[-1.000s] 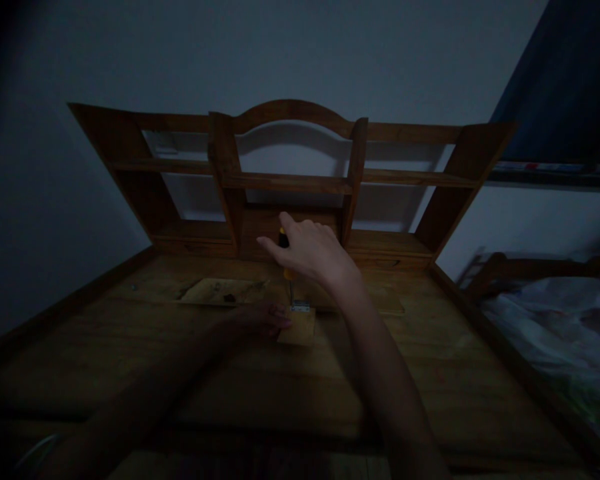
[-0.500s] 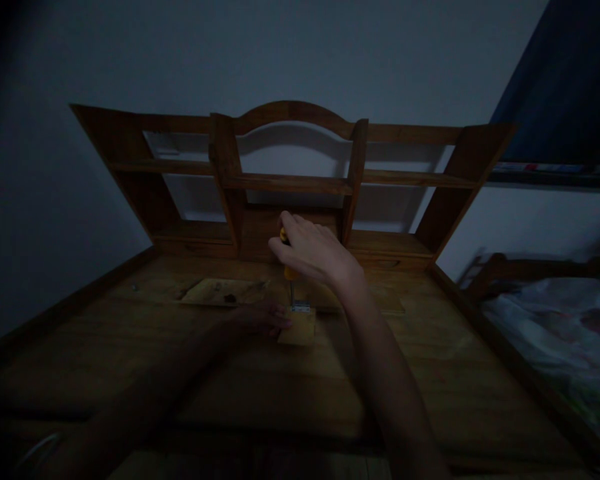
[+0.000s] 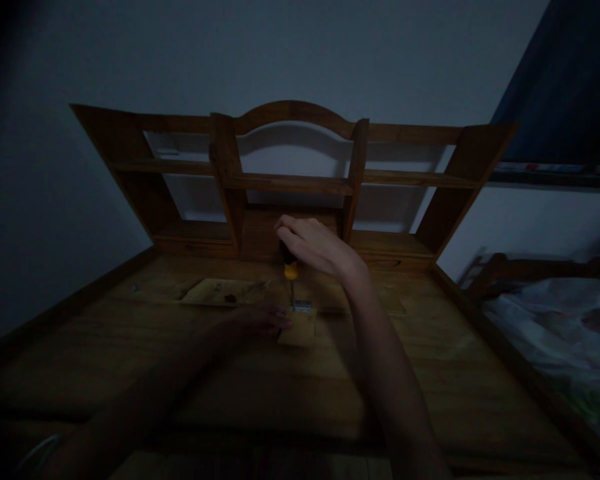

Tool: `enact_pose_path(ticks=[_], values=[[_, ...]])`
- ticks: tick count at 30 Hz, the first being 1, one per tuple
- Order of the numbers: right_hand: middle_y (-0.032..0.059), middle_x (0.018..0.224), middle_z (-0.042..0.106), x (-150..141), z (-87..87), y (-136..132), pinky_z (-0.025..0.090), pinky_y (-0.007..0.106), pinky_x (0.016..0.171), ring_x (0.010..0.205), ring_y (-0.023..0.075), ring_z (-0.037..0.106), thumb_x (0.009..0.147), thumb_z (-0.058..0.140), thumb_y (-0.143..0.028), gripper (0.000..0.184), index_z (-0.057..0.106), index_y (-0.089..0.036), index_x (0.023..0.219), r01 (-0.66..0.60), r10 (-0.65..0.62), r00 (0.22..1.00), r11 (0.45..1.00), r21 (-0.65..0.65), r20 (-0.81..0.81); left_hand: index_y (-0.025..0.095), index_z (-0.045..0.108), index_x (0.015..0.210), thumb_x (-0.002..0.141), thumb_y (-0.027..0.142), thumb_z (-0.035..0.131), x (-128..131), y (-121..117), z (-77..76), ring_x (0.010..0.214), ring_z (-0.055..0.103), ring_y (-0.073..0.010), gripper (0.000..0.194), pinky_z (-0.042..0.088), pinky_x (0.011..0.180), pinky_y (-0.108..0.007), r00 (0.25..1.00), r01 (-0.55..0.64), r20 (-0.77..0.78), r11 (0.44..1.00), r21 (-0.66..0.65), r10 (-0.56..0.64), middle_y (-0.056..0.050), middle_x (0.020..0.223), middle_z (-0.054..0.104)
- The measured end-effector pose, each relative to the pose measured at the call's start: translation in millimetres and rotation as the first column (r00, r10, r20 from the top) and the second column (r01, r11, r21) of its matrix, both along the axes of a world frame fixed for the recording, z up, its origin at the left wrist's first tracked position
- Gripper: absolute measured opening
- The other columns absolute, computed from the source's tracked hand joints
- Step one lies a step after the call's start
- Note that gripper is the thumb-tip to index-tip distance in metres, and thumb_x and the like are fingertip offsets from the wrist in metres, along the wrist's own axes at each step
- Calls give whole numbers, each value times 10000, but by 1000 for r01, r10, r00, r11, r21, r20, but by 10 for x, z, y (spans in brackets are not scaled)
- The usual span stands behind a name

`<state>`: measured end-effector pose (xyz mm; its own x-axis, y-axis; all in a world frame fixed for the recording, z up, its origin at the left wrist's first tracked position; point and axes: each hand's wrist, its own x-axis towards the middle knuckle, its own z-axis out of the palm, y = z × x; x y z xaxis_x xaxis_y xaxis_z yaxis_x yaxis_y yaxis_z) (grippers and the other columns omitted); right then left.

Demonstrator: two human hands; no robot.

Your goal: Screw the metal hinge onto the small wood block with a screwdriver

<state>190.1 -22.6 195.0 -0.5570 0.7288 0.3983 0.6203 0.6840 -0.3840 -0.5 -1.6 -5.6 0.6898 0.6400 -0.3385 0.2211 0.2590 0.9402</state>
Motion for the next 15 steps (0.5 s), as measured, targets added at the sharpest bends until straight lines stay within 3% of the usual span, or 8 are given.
enact_pose_path(ticks=[3,8,15], values=[[10,1021,674,58,21,52,437,248,772,830,144,607,997,350,-335,367,640,-210,1184,-58,54,997,996,-71,-50,148,586,707,692,435,813,-7,19,-39,480,369,-58,366,184,450,-217,997,44,56,999,-19,-43,39,586,501],[-7,989,665,132,35,102,463,227,648,678,114,609,979,432,-437,403,593,-258,1302,-169,147,983,955,-246,-106,125,593,692,697,374,820,-15,37,-124,511,408,-56,337,238,479,-206,997,-16,80,997,-80,23,27,611,527],[3,924,686,129,-3,134,469,218,583,563,93,600,946,517,-454,406,624,-257,1284,-177,133,975,949,-260,-180,126,625,731,633,263,873,46,-47,-24,583,535,-60,300,415,549,-182,978,-188,55,961,-201,203,17,698,601]])
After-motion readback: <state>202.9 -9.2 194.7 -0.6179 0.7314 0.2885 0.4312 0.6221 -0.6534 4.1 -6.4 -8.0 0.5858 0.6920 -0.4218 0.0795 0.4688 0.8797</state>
